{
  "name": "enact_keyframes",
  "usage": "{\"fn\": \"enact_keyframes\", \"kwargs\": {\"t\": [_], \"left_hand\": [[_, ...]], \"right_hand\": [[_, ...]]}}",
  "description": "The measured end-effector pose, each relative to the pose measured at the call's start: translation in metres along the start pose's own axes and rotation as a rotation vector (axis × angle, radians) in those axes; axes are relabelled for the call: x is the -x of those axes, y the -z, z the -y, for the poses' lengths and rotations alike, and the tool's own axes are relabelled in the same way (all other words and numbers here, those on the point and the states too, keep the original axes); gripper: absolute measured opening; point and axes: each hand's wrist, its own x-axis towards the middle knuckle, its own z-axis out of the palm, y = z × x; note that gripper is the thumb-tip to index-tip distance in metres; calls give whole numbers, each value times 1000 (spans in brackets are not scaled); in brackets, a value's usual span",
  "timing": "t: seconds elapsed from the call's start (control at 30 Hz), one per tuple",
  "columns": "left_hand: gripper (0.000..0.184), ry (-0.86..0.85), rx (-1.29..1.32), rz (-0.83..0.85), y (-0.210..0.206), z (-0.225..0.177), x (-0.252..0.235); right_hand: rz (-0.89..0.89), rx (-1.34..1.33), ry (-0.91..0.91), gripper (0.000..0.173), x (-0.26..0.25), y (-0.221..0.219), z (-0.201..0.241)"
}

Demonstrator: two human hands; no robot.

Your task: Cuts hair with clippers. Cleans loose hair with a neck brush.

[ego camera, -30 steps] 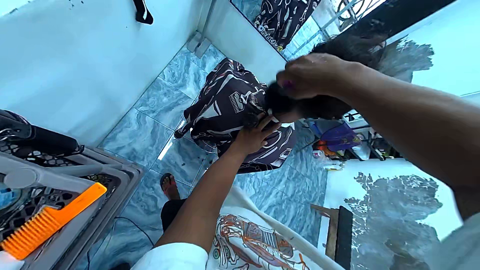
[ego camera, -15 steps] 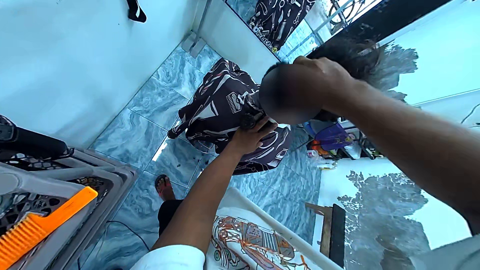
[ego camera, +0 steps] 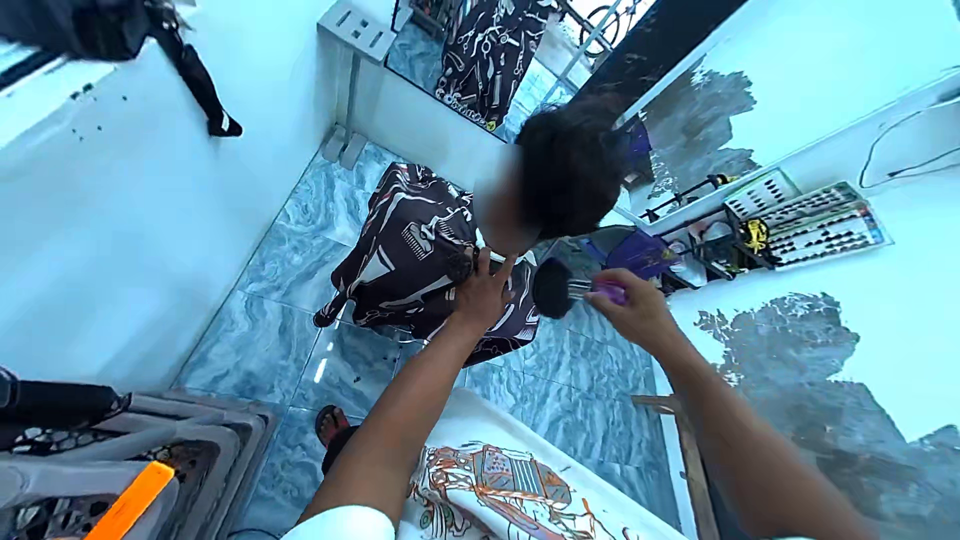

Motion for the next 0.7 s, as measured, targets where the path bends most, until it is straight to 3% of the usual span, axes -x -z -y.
{"fn": "enact_keyframes", "kwargs": {"t": [0.1, 0.23, 0.33, 0.43, 0.47, 0.5, 0.57, 0.6, 0.67, 0.7], "left_hand": [[68, -50, -27, -113, -16, 2, 3], [54, -129, -29, -108, -17, 16, 5], [48, -172, -51, -115, -18, 25, 5], [54, -207, 10, -261, -32, 40, 16], [72, -188, 65, -267, -35, 43, 21], [79, -186, 19, -264, -36, 43, 22], [61, -190, -158, -264, -41, 40, 18], [61, -163, -214, -216, -44, 36, 19], [52, -142, -187, -243, -47, 35, 25], [59, -125, -180, -233, -44, 40, 31]], "right_hand": [[-217, -566, -242, 38, 16, 13, -11], [-486, -981, -298, 32, 21, 1, -8], [-559, -880, -242, 38, 2, -56, 4], [-105, -612, -47, 40, -7, -95, 25], [-20, -554, -18, 36, -6, -89, 33], [-36, -499, -1, 33, -5, -79, 38], [-251, -343, 56, 36, -11, -69, 40], [-325, -287, 105, 39, -15, -77, 38], [-203, -246, 161, 40, -22, -92, 36], [-100, -285, 126, 39, -22, -89, 39]]}}
